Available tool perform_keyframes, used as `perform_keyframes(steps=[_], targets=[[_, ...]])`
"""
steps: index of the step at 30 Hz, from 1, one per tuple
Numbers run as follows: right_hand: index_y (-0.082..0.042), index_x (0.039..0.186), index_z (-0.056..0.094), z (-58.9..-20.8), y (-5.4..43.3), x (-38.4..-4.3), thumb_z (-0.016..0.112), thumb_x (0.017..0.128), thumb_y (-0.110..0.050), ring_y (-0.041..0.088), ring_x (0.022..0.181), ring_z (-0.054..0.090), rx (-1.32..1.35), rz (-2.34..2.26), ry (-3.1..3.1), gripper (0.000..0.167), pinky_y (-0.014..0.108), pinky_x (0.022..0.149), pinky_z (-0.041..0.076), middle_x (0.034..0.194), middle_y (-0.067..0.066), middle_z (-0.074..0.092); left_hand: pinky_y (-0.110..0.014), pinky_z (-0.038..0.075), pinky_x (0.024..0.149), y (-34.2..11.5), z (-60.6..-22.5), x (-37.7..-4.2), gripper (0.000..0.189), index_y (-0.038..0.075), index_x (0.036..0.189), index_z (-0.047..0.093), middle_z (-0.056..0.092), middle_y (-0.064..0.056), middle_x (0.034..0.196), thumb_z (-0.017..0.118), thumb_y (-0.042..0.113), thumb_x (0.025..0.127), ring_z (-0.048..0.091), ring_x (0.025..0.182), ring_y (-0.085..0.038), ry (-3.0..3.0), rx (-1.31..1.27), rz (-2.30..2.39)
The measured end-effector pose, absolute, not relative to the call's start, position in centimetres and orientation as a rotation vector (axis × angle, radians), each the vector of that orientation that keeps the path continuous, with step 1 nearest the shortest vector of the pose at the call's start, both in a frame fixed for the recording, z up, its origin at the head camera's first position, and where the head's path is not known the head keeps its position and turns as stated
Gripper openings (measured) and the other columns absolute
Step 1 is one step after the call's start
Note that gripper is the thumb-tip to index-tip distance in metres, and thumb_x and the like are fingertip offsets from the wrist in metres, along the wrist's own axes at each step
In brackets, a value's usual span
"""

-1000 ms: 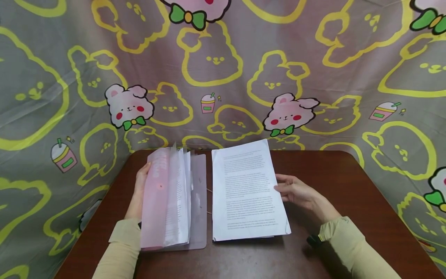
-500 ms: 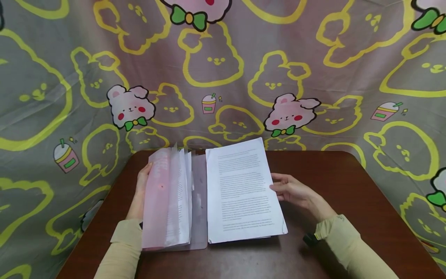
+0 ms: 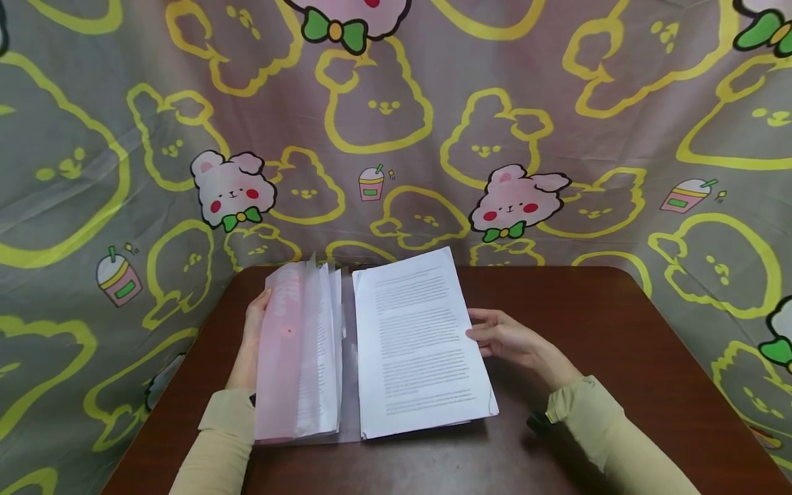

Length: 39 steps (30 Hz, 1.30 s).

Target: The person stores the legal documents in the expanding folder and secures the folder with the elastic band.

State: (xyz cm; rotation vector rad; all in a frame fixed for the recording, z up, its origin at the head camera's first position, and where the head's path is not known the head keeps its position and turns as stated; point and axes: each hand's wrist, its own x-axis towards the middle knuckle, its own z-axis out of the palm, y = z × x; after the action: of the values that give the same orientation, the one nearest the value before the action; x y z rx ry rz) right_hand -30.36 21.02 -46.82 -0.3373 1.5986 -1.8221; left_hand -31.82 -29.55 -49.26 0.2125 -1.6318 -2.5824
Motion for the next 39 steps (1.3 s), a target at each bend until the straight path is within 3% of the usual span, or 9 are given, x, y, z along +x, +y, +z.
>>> perform_keyframes(steps=[6,10,13,16,20,24,27,33,39], targets=[[0.009,0.168,0.024,-47.0,20.4,-30.5,0.052,0.112,0.001,0.016,0.106,0.080,-0.328,-1.812,1.595,0.063,0.034,0.089,0.068,0.121,0.001,0.081,-0.010,0.044,0.099,-29.6,-49.3,-31.9,0.033,0.031,0.124,0.067,0.066,0.028,0.099,0.035,0.024,0.121,0.055,0.100,0.008,-1.685,0.259,-2.554],[0.010,0.168,0.023,-46.9,19.9,-30.5,0.051,0.112,0.002,0.015,0.105,0.080,-0.327,-1.812,1.599,0.063,0.034,0.089,0.067,0.120,0.001,0.081,-0.011,0.041,0.105,-29.6,-49.3,-32.1,0.049,0.017,0.168,0.035,0.063,0.034,0.100,0.034,0.027,0.121,0.053,0.105,0.011,-1.743,0.285,-2.527],[0.011,0.167,0.024,-46.9,19.5,-30.6,0.051,0.112,0.003,0.014,0.104,0.079,-0.330,-1.812,1.599,0.062,0.034,0.089,0.067,0.118,0.000,0.082,-0.010,0.039,0.107,-29.7,-49.3,-32.1,0.058,0.011,0.175,0.018,0.063,0.036,0.101,0.032,0.029,0.121,0.051,0.107,0.012,-1.746,0.284,-2.548],[0.012,0.166,0.025,-47.0,19.3,-30.6,0.050,0.111,0.003,0.014,0.102,0.080,-0.331,-1.806,1.600,0.061,0.034,0.089,0.067,0.116,0.000,0.082,-0.010,0.041,0.104,-29.7,-49.3,-32.1,0.043,0.022,0.162,0.044,0.064,0.033,0.102,0.033,0.028,0.121,0.053,0.105,0.011,-1.709,0.268,-2.569],[0.013,0.165,0.026,-47.5,19.1,-30.5,0.049,0.111,0.003,0.015,0.101,0.080,-0.329,-1.796,1.599,0.060,0.033,0.087,0.068,0.116,0.001,0.082,-0.010,0.046,0.097,-29.6,-49.4,-32.1,0.037,0.033,0.116,0.072,0.068,0.027,0.102,0.037,0.023,0.120,0.057,0.100,0.009,-1.642,0.231,-2.569],[0.013,0.166,0.025,-47.7,18.6,-30.3,0.049,0.111,0.003,0.014,0.102,0.080,-0.329,-1.794,1.589,0.061,0.032,0.086,0.067,0.118,0.003,0.081,-0.010,0.044,0.100,-29.7,-49.3,-32.1,0.039,0.024,0.152,0.059,0.067,0.031,0.102,0.036,0.025,0.121,0.055,0.101,0.011,-1.689,0.253,-2.545],[0.013,0.166,0.025,-47.6,18.1,-30.2,0.050,0.111,0.002,0.014,0.103,0.079,-0.331,-1.792,1.583,0.061,0.032,0.087,0.067,0.120,0.003,0.081,-0.010,0.043,0.101,-29.7,-49.3,-32.1,0.041,0.023,0.160,0.048,0.065,0.032,0.101,0.036,0.027,0.121,0.055,0.102,0.010,-1.716,0.261,-2.539],[0.011,0.167,0.026,-47.4,17.3,-30.6,0.049,0.111,0.003,0.014,0.102,0.079,-0.318,-1.796,1.608,0.060,0.032,0.088,0.067,0.120,0.004,0.081,-0.011,0.052,0.086,-29.4,-49.0,-31.6,0.045,0.031,0.099,0.073,0.071,0.018,0.092,0.036,0.017,0.120,0.062,0.088,0.004,-1.579,0.156,-2.614],[0.010,0.168,0.025,-47.1,16.6,-31.2,0.049,0.111,0.004,0.013,0.103,0.079,-0.296,-1.806,1.634,0.062,0.032,0.088,0.067,0.121,0.004,0.080,-0.015,0.055,0.080,-29.2,-48.7,-31.4,0.048,0.025,0.095,0.074,0.070,0.012,0.087,0.034,0.014,0.120,0.064,0.082,0.000,-1.482,0.123,-2.701]])
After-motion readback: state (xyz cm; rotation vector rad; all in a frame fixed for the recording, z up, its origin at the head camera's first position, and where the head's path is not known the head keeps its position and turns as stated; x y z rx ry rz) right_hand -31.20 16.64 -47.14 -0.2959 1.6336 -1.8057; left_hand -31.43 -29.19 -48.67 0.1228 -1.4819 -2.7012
